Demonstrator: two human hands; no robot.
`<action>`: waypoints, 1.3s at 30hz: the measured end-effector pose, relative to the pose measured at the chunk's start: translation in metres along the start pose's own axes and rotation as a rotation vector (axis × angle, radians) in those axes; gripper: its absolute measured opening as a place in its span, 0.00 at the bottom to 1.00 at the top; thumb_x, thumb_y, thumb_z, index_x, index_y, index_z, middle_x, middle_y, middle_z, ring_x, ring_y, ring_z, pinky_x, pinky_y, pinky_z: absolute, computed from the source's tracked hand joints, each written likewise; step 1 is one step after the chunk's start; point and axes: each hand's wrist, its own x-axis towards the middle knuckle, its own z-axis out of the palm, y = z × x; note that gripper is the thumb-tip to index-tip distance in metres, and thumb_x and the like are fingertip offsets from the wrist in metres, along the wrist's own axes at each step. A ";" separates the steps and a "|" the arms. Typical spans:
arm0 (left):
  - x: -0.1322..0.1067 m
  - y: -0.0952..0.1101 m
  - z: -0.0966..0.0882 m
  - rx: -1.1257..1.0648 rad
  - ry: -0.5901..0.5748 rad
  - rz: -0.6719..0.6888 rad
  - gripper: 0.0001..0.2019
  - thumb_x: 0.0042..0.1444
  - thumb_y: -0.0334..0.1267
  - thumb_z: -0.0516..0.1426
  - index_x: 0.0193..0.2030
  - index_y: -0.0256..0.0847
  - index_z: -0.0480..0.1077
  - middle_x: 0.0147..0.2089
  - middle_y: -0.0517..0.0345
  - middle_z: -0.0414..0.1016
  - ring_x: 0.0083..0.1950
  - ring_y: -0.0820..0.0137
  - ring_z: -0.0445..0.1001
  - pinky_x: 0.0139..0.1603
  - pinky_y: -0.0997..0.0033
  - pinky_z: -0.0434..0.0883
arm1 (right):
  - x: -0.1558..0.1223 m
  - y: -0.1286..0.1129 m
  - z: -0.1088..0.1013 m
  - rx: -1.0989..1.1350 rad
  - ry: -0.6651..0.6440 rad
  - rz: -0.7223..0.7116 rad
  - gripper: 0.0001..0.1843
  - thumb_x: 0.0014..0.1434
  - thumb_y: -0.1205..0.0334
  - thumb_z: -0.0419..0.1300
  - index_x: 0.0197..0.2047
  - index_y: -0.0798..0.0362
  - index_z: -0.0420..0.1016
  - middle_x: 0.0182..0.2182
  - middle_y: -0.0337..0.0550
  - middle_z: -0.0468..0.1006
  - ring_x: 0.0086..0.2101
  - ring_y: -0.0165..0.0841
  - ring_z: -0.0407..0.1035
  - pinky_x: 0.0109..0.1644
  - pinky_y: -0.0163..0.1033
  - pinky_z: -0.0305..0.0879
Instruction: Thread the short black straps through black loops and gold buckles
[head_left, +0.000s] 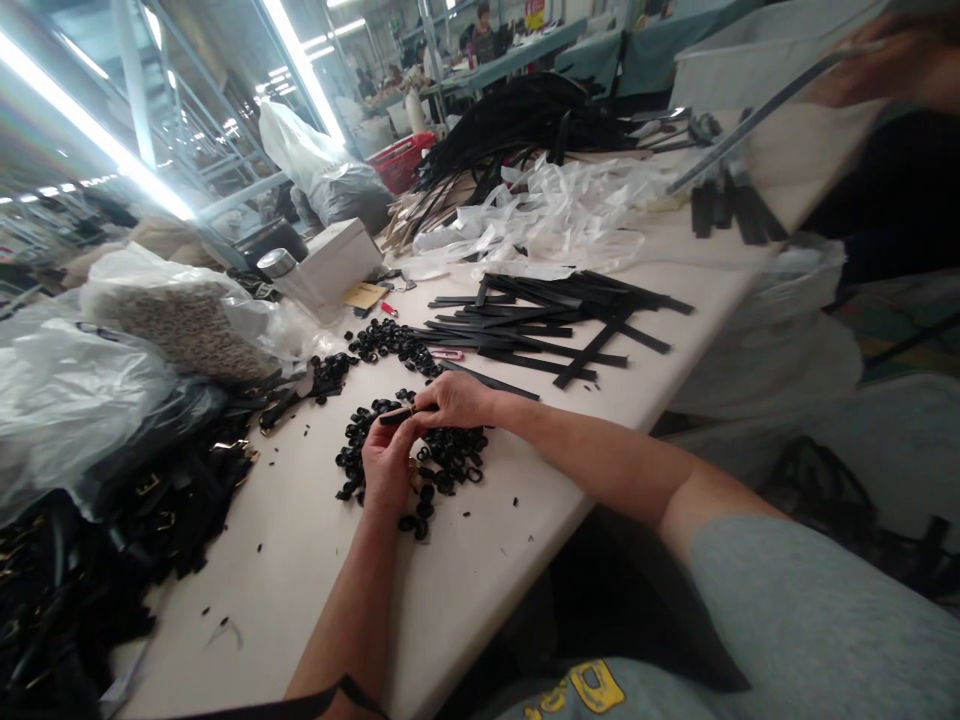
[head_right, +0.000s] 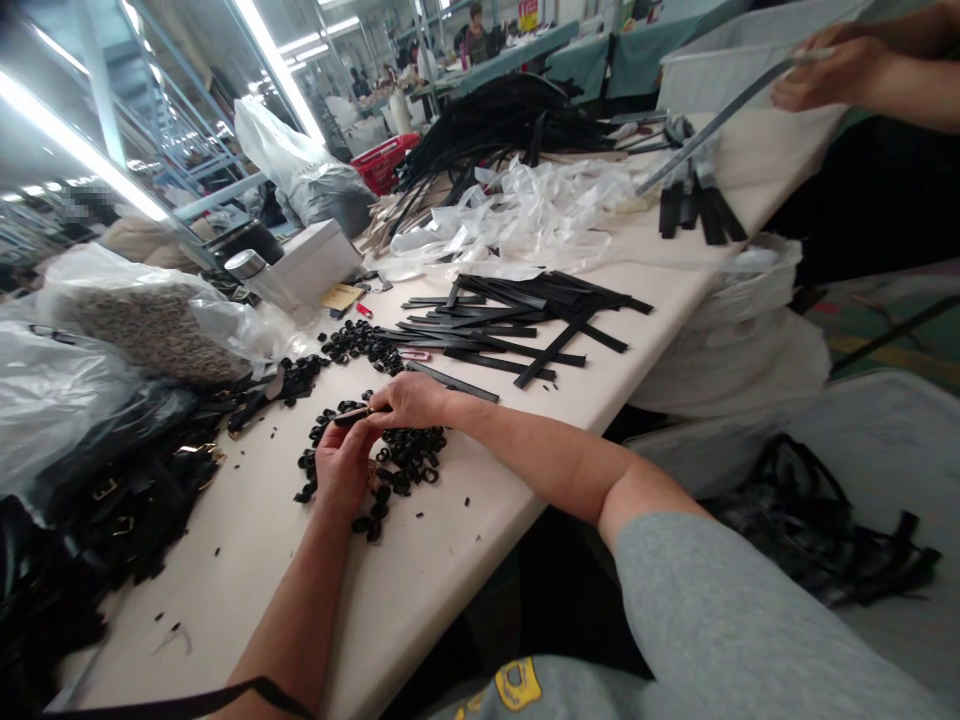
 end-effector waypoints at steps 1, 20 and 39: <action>0.000 -0.001 0.001 0.015 0.004 0.006 0.13 0.44 0.39 0.68 0.36 0.38 0.75 0.35 0.57 0.78 0.35 0.72 0.76 0.41 0.72 0.73 | 0.000 -0.001 0.001 -0.053 0.012 0.005 0.16 0.57 0.53 0.57 0.26 0.56 0.76 0.20 0.37 0.70 0.23 0.25 0.57 0.27 0.32 0.45; 0.014 0.006 -0.008 -0.162 0.270 -0.088 0.17 0.34 0.37 0.71 0.31 0.36 0.74 0.32 0.56 0.79 0.28 0.74 0.76 0.35 0.74 0.74 | 0.002 0.007 -0.004 0.113 0.018 -0.032 0.10 0.56 0.64 0.54 0.29 0.57 0.74 0.19 0.34 0.65 0.23 0.24 0.55 0.29 0.31 0.48; 0.009 0.001 -0.007 -0.109 0.197 -0.094 0.18 0.37 0.39 0.71 0.36 0.37 0.76 0.40 0.52 0.80 0.38 0.70 0.78 0.39 0.73 0.73 | 0.002 0.003 -0.001 0.358 -0.005 0.041 0.09 0.53 0.61 0.54 0.25 0.57 0.69 0.19 0.32 0.60 0.23 0.23 0.53 0.27 0.30 0.49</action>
